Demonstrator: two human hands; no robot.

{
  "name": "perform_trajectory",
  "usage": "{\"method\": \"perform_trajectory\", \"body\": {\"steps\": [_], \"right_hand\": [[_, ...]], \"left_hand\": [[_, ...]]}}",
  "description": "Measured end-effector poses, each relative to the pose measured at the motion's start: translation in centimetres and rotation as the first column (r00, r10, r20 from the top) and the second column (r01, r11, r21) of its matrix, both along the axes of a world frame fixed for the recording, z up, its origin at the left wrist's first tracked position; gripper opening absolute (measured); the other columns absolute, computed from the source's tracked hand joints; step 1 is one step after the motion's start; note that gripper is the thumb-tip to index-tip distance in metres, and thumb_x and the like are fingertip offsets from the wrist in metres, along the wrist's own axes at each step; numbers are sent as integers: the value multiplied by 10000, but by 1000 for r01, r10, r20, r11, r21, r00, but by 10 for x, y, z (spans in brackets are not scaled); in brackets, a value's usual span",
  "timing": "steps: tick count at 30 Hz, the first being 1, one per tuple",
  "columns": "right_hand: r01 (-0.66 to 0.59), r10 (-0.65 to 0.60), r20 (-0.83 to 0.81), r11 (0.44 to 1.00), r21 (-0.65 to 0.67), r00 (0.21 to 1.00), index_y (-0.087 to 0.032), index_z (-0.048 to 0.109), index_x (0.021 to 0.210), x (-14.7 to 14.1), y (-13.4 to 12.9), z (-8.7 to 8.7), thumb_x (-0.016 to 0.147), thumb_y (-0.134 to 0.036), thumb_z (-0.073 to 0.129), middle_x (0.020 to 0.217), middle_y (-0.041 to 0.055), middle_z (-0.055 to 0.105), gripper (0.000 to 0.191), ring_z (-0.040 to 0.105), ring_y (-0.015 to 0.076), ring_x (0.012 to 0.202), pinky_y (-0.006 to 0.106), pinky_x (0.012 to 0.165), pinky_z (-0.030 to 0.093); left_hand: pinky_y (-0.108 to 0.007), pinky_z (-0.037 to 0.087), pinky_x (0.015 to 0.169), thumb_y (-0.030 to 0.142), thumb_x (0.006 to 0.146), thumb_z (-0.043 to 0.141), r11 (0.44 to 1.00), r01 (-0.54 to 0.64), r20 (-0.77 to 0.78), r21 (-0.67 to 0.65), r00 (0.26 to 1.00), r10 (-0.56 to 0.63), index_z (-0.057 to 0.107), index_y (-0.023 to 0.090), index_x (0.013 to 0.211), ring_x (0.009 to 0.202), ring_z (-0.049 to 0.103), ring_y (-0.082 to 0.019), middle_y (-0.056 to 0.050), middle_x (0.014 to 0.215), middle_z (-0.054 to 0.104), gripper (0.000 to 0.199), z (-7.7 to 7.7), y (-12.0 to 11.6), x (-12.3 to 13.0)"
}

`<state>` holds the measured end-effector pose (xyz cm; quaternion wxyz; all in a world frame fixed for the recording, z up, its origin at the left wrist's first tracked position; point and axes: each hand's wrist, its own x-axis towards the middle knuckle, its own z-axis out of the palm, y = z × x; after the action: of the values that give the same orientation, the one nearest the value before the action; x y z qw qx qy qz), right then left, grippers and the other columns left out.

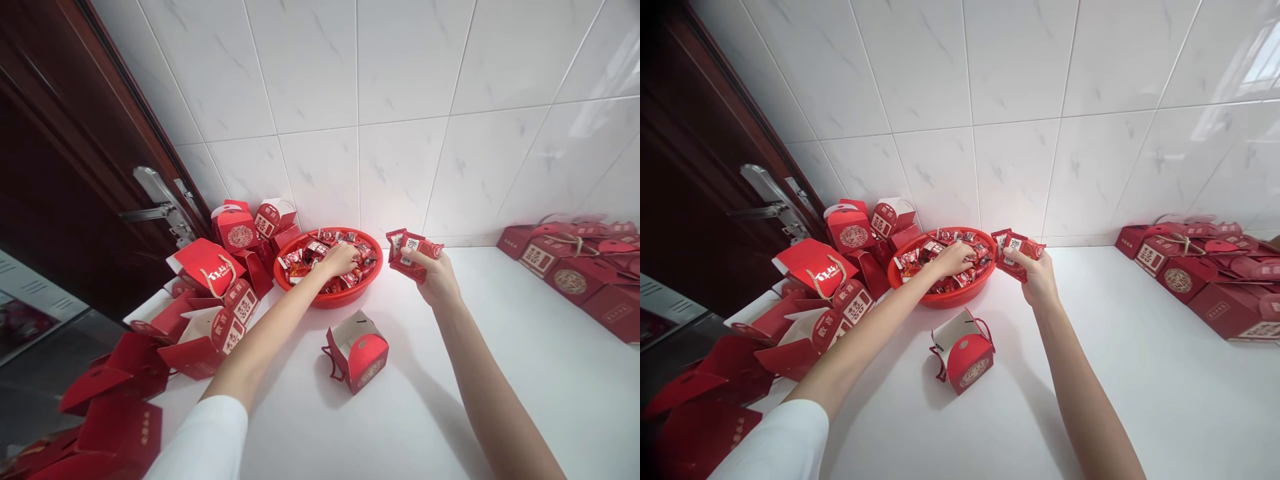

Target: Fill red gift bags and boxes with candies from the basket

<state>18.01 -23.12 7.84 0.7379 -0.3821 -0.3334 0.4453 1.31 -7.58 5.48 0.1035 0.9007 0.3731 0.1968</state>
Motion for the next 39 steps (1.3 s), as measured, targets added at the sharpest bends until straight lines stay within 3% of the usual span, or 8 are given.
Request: {"method": "perform_trajectory", "body": {"steps": [5, 8, 11, 15, 22, 28, 34, 39], "right_hand": [[-3, 3, -13, 1000, -4, 1000, -188, 734, 800, 1, 0, 2, 520, -257, 899, 781, 21, 755, 331, 717, 228, 779, 380, 773, 599], [-2, 2, -27, 1000, -2, 1000, -188, 740, 777, 0, -1, 4, 511, -242, 896, 784, 19, 756, 313, 715, 219, 772, 361, 760, 604], [-14, 14, -23, 1000, 4, 1000, -194, 748, 781, -1, -1, 4, 530, -243, 885, 809, 26, 767, 290, 722, 227, 791, 362, 766, 608], [-37, 37, -16, 999, 2, 999, -198, 759, 800, -2, -1, 2, 548, -239, 876, 836, 28, 780, 280, 731, 226, 803, 354, 763, 605], [-81, 81, -3, 997, 9, 997, -190, 750, 828, -6, 0, -2, 560, -261, 897, 863, 40, 785, 313, 734, 229, 824, 356, 784, 603], [-159, 159, 2, 987, -9, 987, -196, 768, 852, -12, 0, -3, 556, -275, 907, 874, 31, 788, 336, 737, 227, 829, 355, 765, 620], [-246, 247, 32, 969, -30, 968, -195, 774, 877, -17, -1, -4, 567, -305, 919, 909, 43, 786, 360, 735, 224, 839, 369, 804, 614], [-307, 310, 104, 951, -44, 945, -180, 768, 893, -21, -5, -5, 574, -356, 920, 907, 63, 777, 394, 731, 252, 867, 425, 856, 600]], "left_hand": [[-369, 479, 987, 38, 568, 702, 996, -59, 0, -60, 998, 59, 740, 229, 675, 1064, 662, -299, -62, 929, 763, 222, -8, 14, 8], [-388, 488, 967, 101, 658, 682, 991, -53, 79, -120, 995, 63, 712, 206, 623, 996, 678, -290, -71, 854, 757, 114, -11, 13, 2], [-379, 518, 918, 195, 801, 611, 979, -24, 223, -203, 972, 71, 750, 171, 814, 934, 693, -251, -77, 911, 767, 141, -11, 9, -8], [-339, 529, 925, 224, 870, 573, 953, 28, 446, -303, 888, 115, 689, 142, 1154, 1020, 689, -206, -100, 1140, 742, 317, -9, 4, -22], [-328, 557, 882, 252, 858, 611, 907, 80, 658, -414, 715, 237, 682, 146, 1056, 944, 704, -193, -70, 991, 750, 235, 3, 0, -40], [-338, 577, 825, 292, 840, 645, 810, 326, 806, -487, 525, 273, 598, 180, 1187, 837, 703, -174, -33, 909, 703, 368, 12, -36, -43], [-333, 553, 884, 344, 763, 758, 794, 385, 808, -471, 548, 214, 563, 211, 1265, 943, 701, -197, -30, 942, 714, 555, 11, -73, -40], [-347, 545, 905, 313, 668, 822, 759, 384, 790, -526, 551, 269, 680, 169, 1138, 953, 703, -214, -55, 992, 749, 511, 10, -89, -45]]}}
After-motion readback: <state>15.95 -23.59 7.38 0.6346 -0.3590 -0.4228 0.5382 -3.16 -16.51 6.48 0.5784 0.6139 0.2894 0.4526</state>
